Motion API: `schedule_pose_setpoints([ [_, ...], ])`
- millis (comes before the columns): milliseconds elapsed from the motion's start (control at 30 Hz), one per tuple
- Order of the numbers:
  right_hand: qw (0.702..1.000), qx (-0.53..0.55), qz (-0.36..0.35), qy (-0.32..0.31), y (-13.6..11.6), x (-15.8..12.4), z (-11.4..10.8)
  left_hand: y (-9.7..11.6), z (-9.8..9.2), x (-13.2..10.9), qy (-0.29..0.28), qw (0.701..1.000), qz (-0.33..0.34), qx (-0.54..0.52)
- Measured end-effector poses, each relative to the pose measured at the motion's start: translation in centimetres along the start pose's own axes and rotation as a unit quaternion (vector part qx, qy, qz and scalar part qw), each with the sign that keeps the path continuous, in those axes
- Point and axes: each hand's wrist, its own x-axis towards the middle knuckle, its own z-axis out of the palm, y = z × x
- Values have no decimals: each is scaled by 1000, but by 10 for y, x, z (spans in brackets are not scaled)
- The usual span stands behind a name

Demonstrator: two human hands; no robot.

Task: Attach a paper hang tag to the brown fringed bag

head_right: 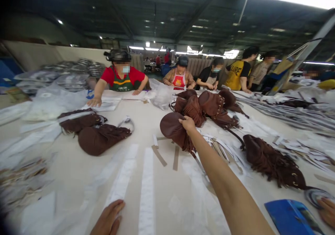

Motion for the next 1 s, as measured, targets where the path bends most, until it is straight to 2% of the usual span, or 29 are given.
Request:
schedule_pose_setpoints([
  [67, 998, 49, -13, -23, -14, 2, -25, 6, 1, -1, 9, 999, 21, 36],
  [167, 992, 107, -29, -64, -35, -8, -59, 33, 8, -5, 0, 996, 68, 58],
  [300, 982, 148, -39, -114, -55, -36, -88, 73, 33, -27, -72, 987, 138, 49],
  [400, 972, 171, -36, -155, -65, -62, -97, 95, 43, -44, -158, 981, 111, 31],
  [500, 964, 178, -25, -197, -73, -89, -98, 114, 30, -50, -218, 974, 57, -1],
  [600, 956, 160, -17, -245, -78, -116, -92, 129, 6, -49, -238, 970, 21, -46],
  [667, 949, 149, -14, -279, -80, -133, -85, 135, -6, -48, -213, 970, -9, -114],
  [733, 940, 140, -17, -311, -80, -152, -77, 139, -15, -46, -154, 960, -64, -227],
  [767, 935, 134, -21, -326, -80, -162, -73, 140, -19, -43, -123, 940, -108, -301],
  [800, 931, 126, -25, -341, -79, -172, -70, 140, -23, -39, -97, 904, -161, -383],
  [833, 928, 115, -30, -354, -78, -183, -66, 140, -29, -33, -82, 852, -221, -467],
  [900, 922, 83, -49, -375, -75, -205, -59, 137, -44, -20, -77, 714, -318, -619],
  [967, 920, 37, -90, -380, -70, -228, -54, 132, -61, -6, -89, 591, -347, -723],
  [1000, 919, 12, -120, -376, -67, -240, -51, 130, -68, -1, -97, 549, -345, -755],
])
